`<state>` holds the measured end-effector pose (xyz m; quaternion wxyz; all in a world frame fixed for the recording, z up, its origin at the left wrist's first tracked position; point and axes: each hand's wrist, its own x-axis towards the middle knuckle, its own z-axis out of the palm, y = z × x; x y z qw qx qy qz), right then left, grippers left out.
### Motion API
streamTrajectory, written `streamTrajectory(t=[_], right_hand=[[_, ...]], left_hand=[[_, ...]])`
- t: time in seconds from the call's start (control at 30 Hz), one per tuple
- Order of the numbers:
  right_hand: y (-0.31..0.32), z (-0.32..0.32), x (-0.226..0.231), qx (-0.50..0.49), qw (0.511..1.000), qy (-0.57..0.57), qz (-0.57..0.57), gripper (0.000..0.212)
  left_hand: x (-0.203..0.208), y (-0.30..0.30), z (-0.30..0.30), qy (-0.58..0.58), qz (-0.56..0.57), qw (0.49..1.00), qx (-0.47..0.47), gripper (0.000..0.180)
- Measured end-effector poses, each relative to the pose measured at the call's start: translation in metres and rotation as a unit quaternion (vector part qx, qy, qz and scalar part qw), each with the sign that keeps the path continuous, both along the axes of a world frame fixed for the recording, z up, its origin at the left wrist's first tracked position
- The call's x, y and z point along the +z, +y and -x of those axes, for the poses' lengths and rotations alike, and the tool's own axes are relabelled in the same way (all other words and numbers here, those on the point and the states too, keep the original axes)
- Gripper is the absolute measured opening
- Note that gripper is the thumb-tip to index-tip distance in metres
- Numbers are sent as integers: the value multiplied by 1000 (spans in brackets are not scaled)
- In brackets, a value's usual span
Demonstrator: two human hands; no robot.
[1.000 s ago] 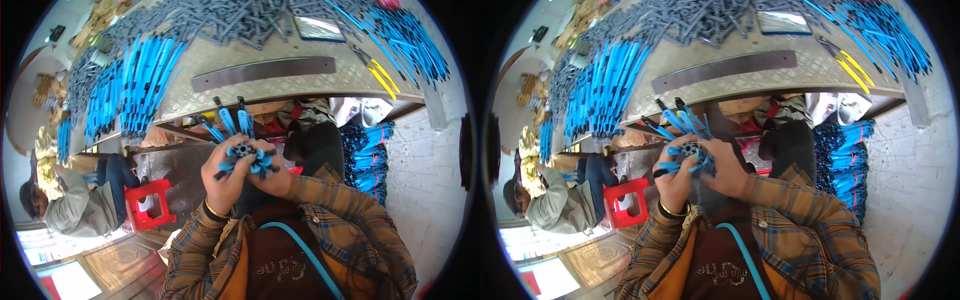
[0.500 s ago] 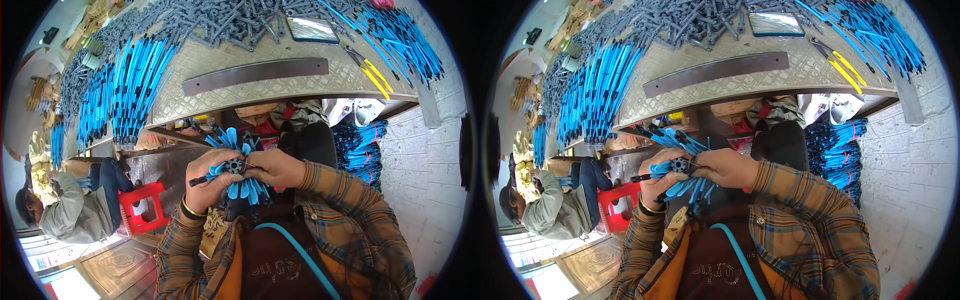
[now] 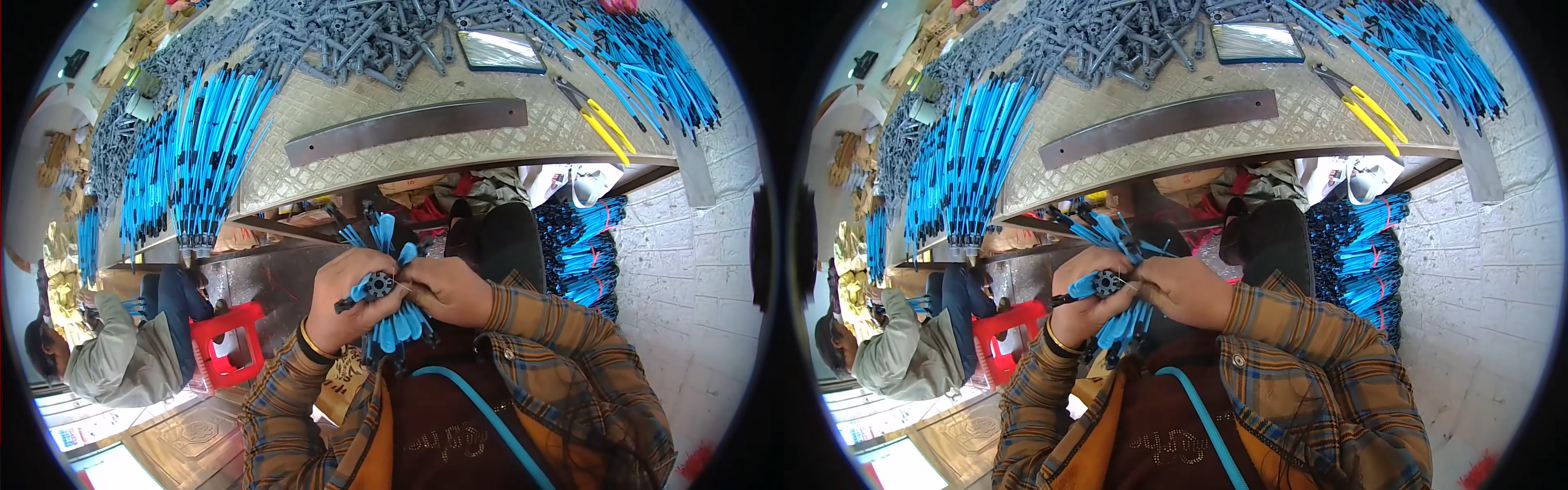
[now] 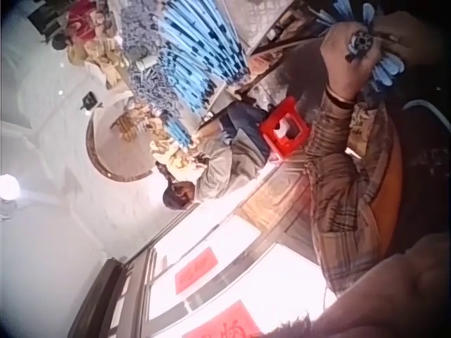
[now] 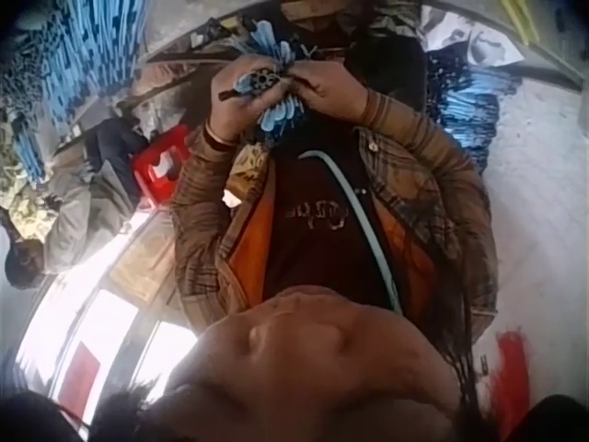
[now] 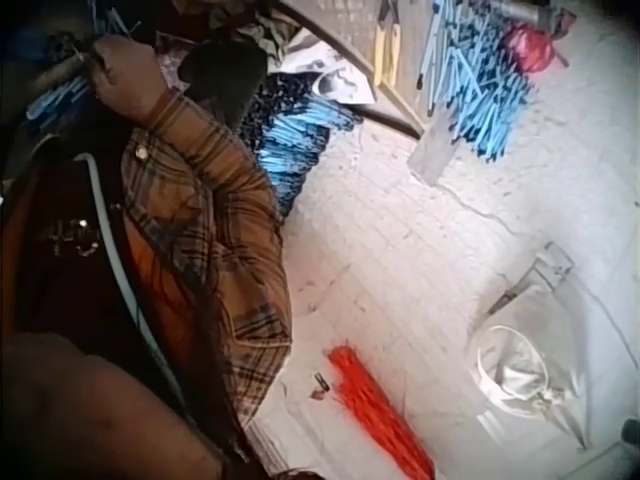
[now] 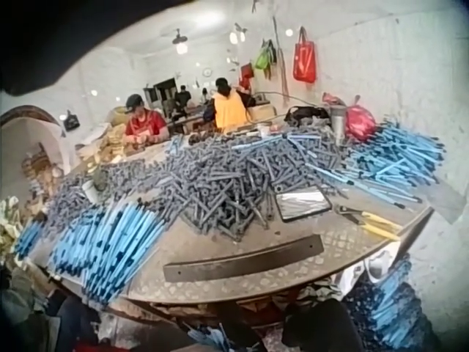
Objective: The person threads plastic rods onto a wire ring, mounts them onto a plastic hub, twists the wire to secure the rods, and cuts the excess wire using pliers.
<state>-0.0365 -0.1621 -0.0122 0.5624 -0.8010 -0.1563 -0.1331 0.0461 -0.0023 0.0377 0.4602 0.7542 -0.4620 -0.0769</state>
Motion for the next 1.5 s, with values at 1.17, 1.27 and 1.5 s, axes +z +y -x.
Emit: streamTrajectory(t=[1.17,1.27,1.5], right_hand=[[-264,10,42,-412,734,55,537,30],[-288,12,25,-379,717,30,585,25],[-174,44,71,-77,981,145,101,18]], left_hand=[[-12,-9,-8,196,61,979,15,14],[-2,-11,-14,196,3,980,37,14],[9,-15,-22,263,-44,963,-37,30]])
